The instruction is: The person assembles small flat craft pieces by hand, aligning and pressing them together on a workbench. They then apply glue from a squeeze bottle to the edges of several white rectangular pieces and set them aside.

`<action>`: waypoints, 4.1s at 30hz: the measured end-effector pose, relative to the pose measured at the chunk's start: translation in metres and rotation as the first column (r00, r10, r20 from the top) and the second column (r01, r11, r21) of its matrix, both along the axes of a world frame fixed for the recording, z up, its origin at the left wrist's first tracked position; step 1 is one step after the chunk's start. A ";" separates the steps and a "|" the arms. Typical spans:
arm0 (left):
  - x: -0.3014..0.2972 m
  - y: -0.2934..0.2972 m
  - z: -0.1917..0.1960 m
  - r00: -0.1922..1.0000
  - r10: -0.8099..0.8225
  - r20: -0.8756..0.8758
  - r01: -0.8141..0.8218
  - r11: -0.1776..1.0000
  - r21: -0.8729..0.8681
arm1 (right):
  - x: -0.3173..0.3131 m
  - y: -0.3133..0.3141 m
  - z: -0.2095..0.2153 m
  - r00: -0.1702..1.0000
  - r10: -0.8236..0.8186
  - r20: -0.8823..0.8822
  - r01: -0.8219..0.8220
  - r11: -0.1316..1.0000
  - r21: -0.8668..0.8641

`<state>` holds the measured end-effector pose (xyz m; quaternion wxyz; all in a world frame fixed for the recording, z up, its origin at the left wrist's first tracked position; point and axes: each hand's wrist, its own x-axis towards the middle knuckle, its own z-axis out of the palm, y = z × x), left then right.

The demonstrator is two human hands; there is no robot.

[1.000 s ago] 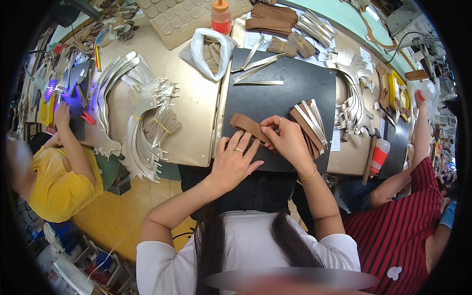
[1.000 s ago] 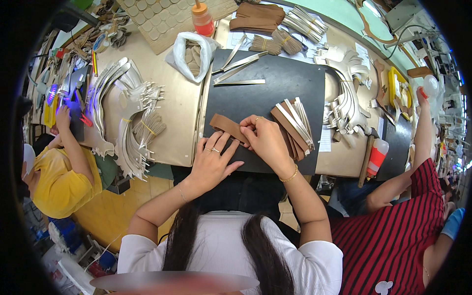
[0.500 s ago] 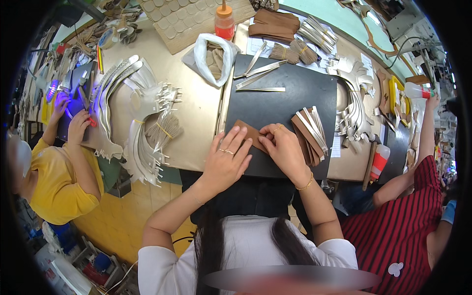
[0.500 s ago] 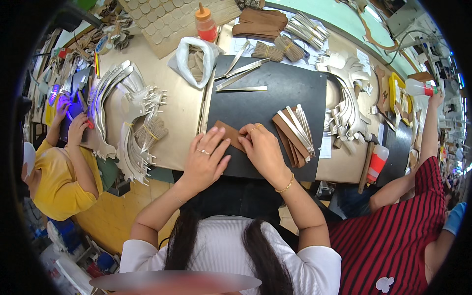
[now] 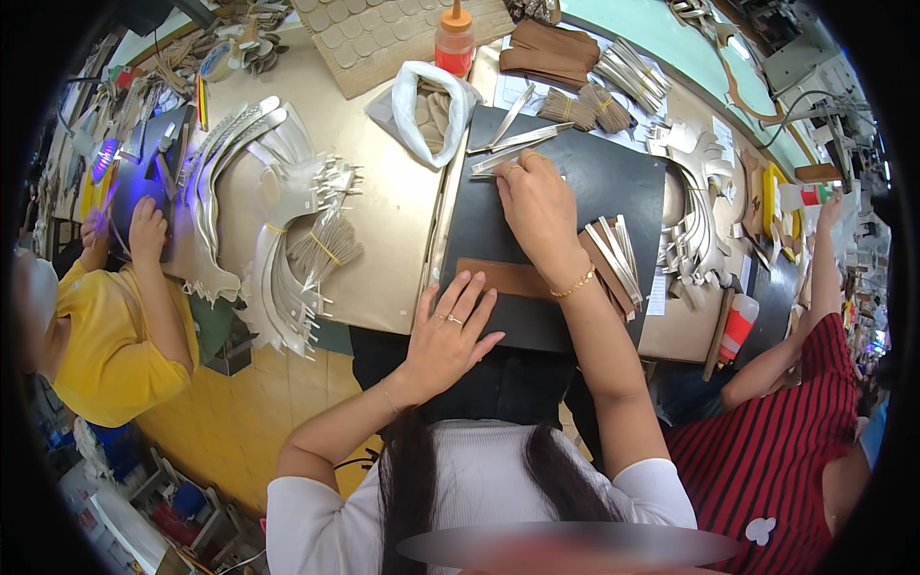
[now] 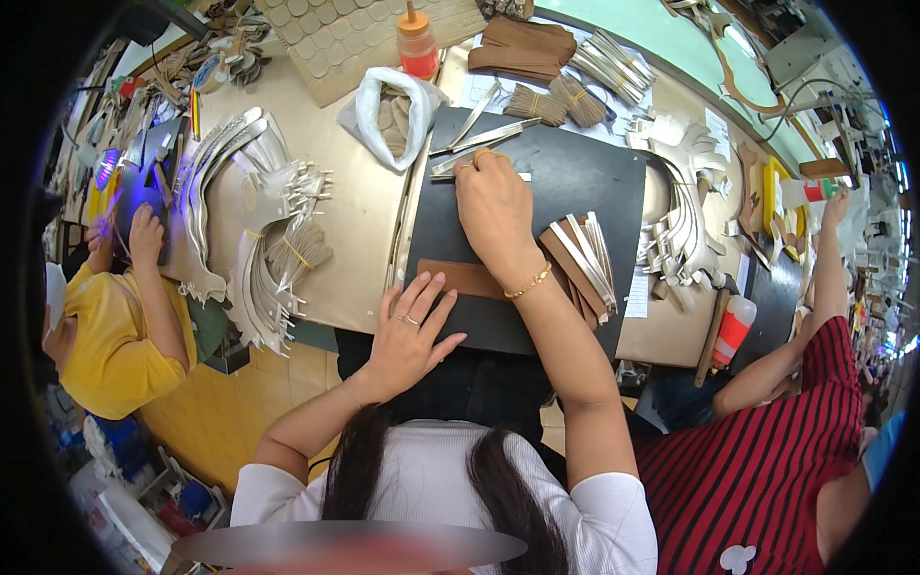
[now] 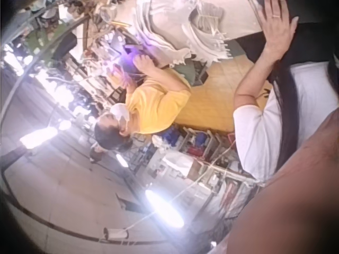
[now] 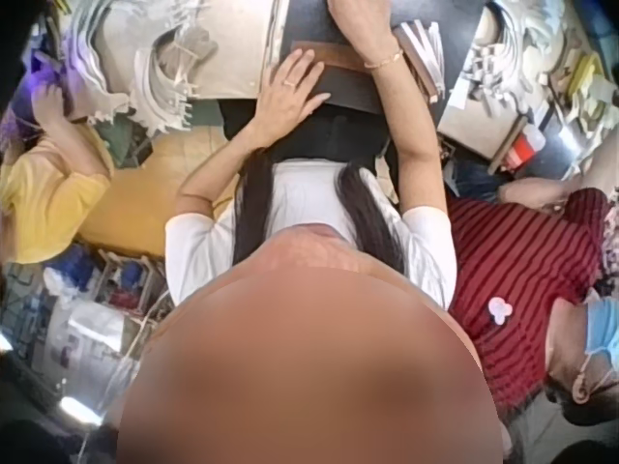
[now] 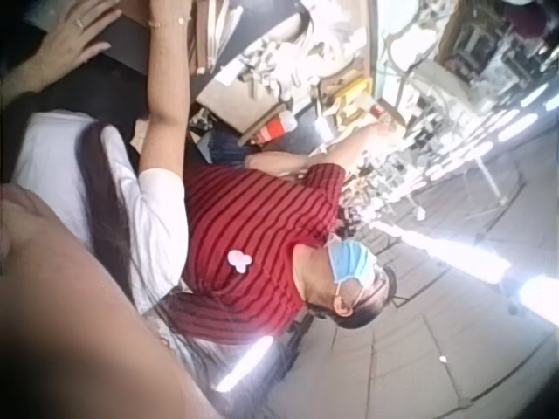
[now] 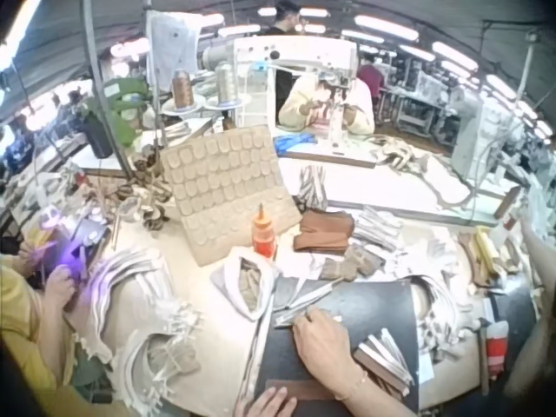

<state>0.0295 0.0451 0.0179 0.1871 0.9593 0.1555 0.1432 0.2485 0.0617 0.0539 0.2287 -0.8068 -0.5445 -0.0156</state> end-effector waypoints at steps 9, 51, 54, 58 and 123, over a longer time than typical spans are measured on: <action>-0.016 0.002 -0.003 0.999 -0.005 -0.049 0.007 1.000 0.030 | 0.008 -0.058 0.041 0.428 -0.024 -0.903 0.099 0.995 0.020; -0.005 -0.003 0.000 0.993 0.091 -0.076 -0.092 0.996 -0.015 | -0.040 -0.110 0.001 0.802 -0.091 -0.591 0.037 0.994 -0.103; -0.002 -0.001 0.006 0.992 0.088 -0.087 -0.091 0.996 -0.024 | -0.040 -0.111 0.002 0.814 -0.078 -0.576 0.025 0.995 -0.101; 0.004 0.000 0.012 0.992 0.074 -0.102 -0.079 0.996 -0.043 | -0.039 -0.122 0.011 0.759 -0.156 -0.632 0.068 0.984 -0.162; 0.003 0.030 -0.001 0.974 0.150 0.171 -0.146 0.989 -0.038 | -0.053 -0.119 -0.035 0.975 0.211 0.074 -0.220 0.964 0.150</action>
